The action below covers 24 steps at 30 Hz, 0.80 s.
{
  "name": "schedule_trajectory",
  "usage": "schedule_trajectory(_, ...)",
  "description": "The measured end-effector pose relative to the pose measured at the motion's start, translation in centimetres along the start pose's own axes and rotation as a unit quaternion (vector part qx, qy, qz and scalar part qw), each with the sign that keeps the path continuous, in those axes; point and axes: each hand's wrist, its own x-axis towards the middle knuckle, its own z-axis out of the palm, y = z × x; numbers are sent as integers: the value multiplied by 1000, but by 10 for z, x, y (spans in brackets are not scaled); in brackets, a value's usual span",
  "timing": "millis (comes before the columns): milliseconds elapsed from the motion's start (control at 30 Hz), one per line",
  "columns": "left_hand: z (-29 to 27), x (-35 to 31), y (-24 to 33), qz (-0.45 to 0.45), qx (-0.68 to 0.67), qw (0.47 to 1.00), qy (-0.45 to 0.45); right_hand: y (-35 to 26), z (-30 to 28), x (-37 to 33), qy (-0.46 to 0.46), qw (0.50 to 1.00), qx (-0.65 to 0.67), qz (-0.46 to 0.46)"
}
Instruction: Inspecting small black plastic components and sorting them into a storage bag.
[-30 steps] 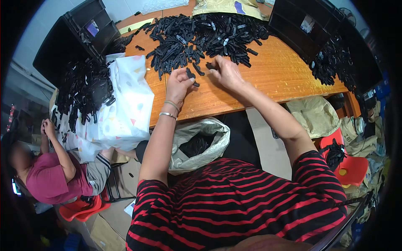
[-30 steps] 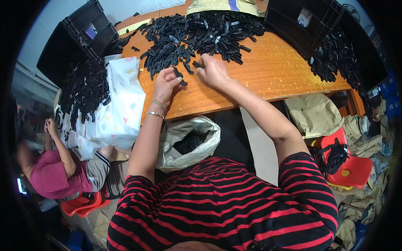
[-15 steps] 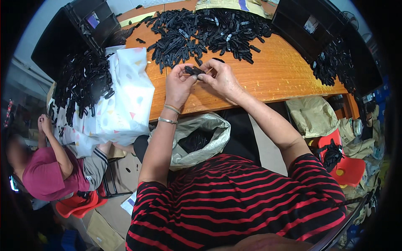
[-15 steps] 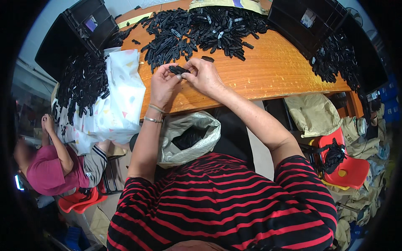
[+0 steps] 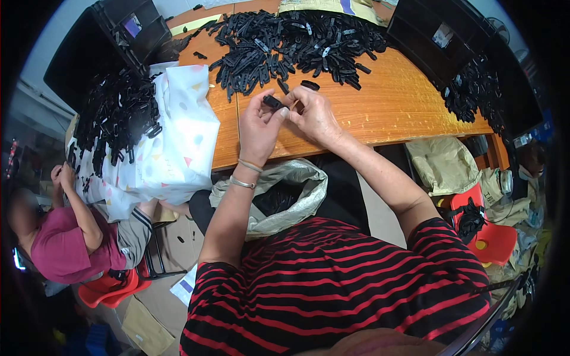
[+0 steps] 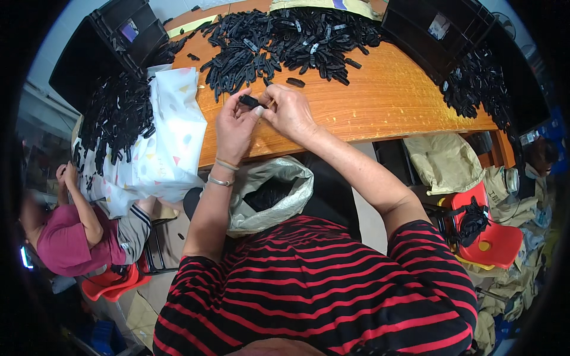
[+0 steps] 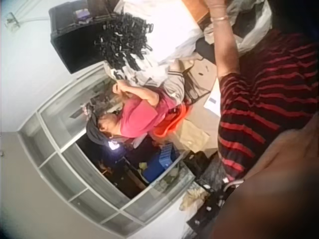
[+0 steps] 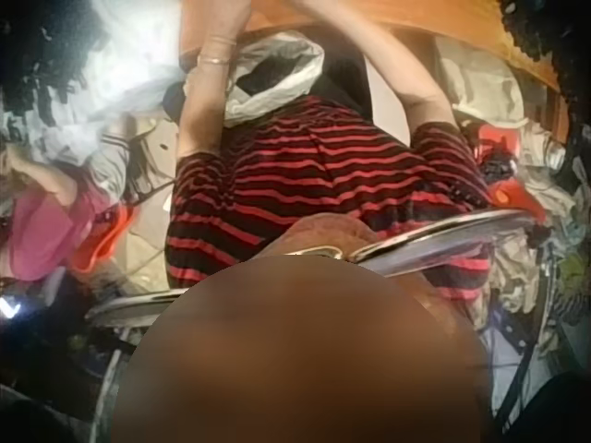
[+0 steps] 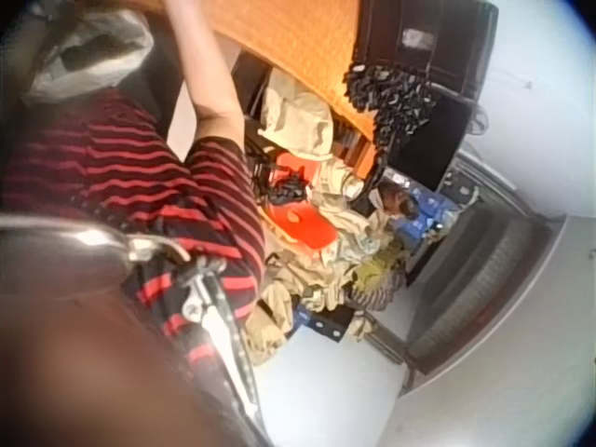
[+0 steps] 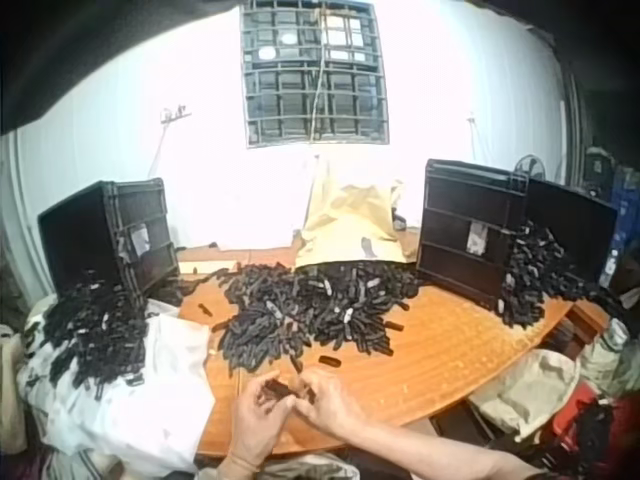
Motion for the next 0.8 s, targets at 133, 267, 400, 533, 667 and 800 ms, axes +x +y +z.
schedule_trajectory(133,2,-5,4,7,71,997,20,-1,2,-1,0,998,52,35)
schedule_trajectory(267,0,-5,3,54,113,992,10,3,6,-8,-61,989,84,104)
schedule_trajectory(400,-2,-9,2,40,57,998,-7,9,12,-15,-52,987,104,111)
schedule_trajectory(533,-8,-24,2,-23,69,997,-30,5,12,-24,-104,984,96,111)
schedule_trajectory(667,-28,-43,6,-67,143,985,-66,-10,6,-47,-271,949,68,144)
schedule_trajectory(800,-38,-59,11,-97,253,942,-200,2,-12,-48,-427,876,137,177)
